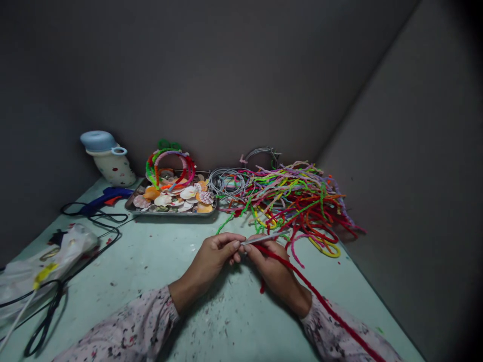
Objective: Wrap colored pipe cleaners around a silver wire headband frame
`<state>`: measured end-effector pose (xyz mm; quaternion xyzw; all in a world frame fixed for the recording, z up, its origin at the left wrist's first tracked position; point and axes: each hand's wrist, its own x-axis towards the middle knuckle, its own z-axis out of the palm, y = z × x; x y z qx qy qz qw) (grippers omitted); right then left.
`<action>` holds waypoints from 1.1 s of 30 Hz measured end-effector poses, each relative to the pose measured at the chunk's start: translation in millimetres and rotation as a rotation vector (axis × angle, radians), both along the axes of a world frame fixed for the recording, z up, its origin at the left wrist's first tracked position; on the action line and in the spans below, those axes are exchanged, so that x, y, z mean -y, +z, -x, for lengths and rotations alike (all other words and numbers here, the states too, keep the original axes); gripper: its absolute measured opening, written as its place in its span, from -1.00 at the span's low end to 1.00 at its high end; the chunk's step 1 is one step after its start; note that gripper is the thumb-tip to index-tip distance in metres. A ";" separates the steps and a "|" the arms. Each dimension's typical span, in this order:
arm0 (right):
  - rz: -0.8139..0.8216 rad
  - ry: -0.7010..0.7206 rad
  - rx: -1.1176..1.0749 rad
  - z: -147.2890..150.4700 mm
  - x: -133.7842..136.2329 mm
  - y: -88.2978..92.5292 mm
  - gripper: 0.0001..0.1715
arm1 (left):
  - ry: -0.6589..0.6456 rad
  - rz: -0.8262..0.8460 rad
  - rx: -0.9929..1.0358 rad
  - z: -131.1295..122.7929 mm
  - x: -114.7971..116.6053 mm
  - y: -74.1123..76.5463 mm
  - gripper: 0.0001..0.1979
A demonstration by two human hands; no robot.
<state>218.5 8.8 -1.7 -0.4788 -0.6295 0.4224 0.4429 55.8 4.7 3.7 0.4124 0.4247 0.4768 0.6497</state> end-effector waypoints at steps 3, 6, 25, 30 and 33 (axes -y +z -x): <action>0.073 0.004 -0.124 1.5 -0.5 -1.1 -0.81 | -0.012 0.003 -0.012 -1.6 0.8 3.7 -0.70; 0.063 -0.011 -0.121 0.8 -1.1 1.5 -0.82 | -0.014 0.018 -0.012 -3.2 1.5 5.1 -0.68; 0.011 -0.061 -0.119 2.7 -0.1 0.0 -0.79 | -0.055 0.044 0.008 -2.1 2.4 -1.0 -0.67; 0.049 -0.035 -0.138 3.9 0.4 -2.1 -0.74 | -0.018 0.048 -0.007 -1.2 1.8 0.0 -0.68; 0.068 -0.013 -0.132 4.5 0.3 -2.6 -0.73 | -0.004 0.042 -0.021 -1.0 1.5 1.3 -0.72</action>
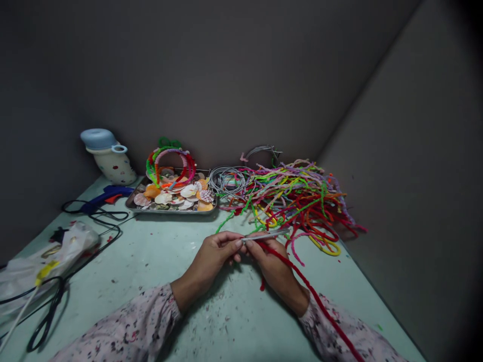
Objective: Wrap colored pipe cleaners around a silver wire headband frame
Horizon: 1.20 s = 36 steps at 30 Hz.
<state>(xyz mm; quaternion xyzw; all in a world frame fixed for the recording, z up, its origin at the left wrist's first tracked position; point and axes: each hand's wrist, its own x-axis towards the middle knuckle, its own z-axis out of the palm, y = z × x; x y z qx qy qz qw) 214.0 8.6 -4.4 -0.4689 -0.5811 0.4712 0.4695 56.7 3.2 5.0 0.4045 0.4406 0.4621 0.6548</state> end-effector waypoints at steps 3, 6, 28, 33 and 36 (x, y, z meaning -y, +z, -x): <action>-0.011 -0.005 0.025 1.0 0.9 0.9 -0.75 | 0.024 -0.005 -0.007 -0.4 0.1 1.3 -0.74; -0.032 -0.012 0.036 2.2 2.7 1.4 -0.76 | 0.059 -0.020 -0.010 -0.8 0.0 1.7 -0.74; -0.169 -0.074 0.103 -1.7 3.3 -0.8 -0.78 | 0.084 -0.060 0.001 -1.8 3.2 1.0 -0.78; -0.025 -0.080 0.057 -1.6 3.4 0.1 -0.68 | 0.085 -0.075 -0.063 -2.0 3.0 3.0 -0.77; 0.007 -0.054 0.032 1.6 5.6 2.8 -0.67 | 0.120 -0.104 -0.101 -1.7 3.4 5.3 -0.80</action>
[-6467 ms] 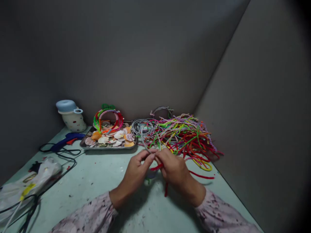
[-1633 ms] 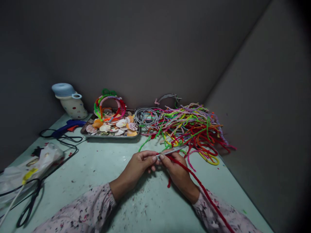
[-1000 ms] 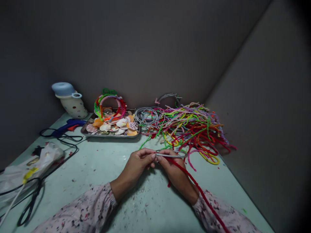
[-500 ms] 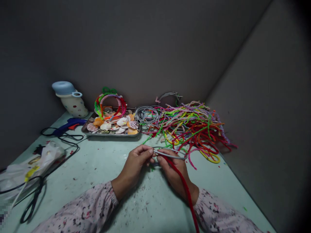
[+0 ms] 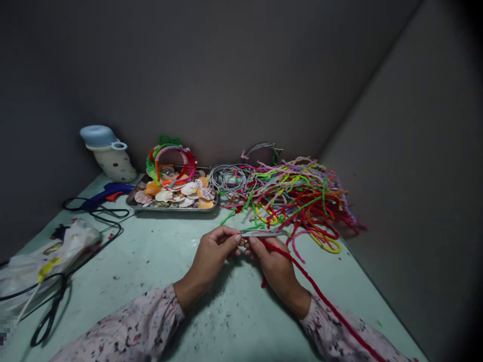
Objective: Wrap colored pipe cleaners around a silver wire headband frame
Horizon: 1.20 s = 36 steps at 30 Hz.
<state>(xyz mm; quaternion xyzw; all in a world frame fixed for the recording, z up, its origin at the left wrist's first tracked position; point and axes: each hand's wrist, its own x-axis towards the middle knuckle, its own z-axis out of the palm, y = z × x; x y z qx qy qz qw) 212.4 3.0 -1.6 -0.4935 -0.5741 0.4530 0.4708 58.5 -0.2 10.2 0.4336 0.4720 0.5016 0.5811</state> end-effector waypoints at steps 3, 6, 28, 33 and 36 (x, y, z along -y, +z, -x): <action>-0.056 0.052 0.037 2.8 3.4 2.4 -0.74 | 0.046 -0.026 -0.017 0.2 0.7 1.5 -0.83; -0.100 0.081 0.108 2.7 6.2 0.7 -0.75 | 0.066 -0.044 -0.016 0.3 0.9 1.1 -0.85; -0.874 0.026 0.662 -16.1 5.0 -5.2 -0.64 | 0.108 -0.131 -0.306 -3.5 10.4 3.0 -0.83; -0.797 0.112 0.559 -16.5 2.7 -10.2 -0.58 | 0.078 -0.187 -0.343 -4.1 13.2 4.8 -0.81; -0.721 0.121 0.431 -13.5 1.1 -12.3 -0.62 | 0.054 -0.225 -0.377 -4.2 14.5 4.0 -0.80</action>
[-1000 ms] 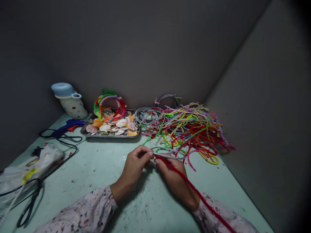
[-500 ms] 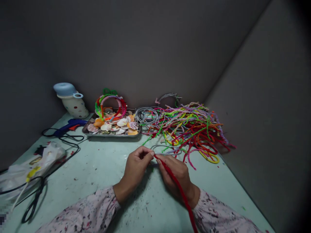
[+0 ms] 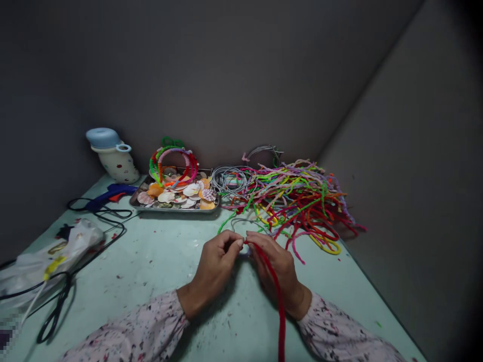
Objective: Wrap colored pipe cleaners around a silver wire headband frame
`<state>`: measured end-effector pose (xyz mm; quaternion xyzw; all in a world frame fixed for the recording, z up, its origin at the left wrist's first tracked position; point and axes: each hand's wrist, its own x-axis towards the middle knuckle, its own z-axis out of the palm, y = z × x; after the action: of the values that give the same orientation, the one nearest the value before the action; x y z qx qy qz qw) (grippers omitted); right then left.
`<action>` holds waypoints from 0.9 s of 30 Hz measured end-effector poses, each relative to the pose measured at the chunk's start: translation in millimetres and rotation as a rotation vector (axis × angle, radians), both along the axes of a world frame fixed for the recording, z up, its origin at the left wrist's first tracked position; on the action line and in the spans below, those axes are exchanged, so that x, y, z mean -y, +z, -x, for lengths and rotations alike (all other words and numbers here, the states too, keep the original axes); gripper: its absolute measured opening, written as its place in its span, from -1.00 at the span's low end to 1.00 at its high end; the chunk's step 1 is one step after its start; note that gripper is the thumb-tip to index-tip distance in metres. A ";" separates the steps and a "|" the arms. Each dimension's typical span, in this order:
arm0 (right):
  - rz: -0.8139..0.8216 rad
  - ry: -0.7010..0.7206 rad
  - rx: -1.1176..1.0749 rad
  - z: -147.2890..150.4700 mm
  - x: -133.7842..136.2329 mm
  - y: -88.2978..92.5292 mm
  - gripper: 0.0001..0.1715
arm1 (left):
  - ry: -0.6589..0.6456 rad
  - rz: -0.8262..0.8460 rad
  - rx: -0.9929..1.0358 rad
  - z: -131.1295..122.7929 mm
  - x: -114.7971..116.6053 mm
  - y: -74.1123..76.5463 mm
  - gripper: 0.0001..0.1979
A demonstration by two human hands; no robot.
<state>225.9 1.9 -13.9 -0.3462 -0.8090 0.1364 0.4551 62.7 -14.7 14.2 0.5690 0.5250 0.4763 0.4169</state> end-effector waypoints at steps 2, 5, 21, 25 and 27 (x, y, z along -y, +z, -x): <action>0.083 -0.018 -0.071 3.2 0.5 0.7 -0.67 | -0.010 -0.024 -0.041 0.3 0.4 -1.3 -0.80; 0.284 -0.049 -0.211 8.6 3.8 4.4 -0.77 | -0.023 -0.068 -0.107 1.2 0.3 -2.9 -0.79; 0.552 -0.066 -0.439 17.9 2.8 12.8 -0.75 | -0.097 -0.157 -0.174 -2.3 4.2 0.4 -0.77; 0.586 -0.102 -0.419 16.9 0.9 11.1 -0.72 | -0.100 -0.161 -0.209 -1.9 3.6 -0.8 -0.79; 0.591 -0.109 -0.411 16.5 -0.1 9.0 -0.70 | -0.093 -0.163 -0.231 -1.7 2.6 -2.3 -0.80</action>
<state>209.4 2.0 -5.0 -0.4707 -0.6067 0.4065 0.4951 64.3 -17.3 11.9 0.6755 0.5023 0.4290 0.3278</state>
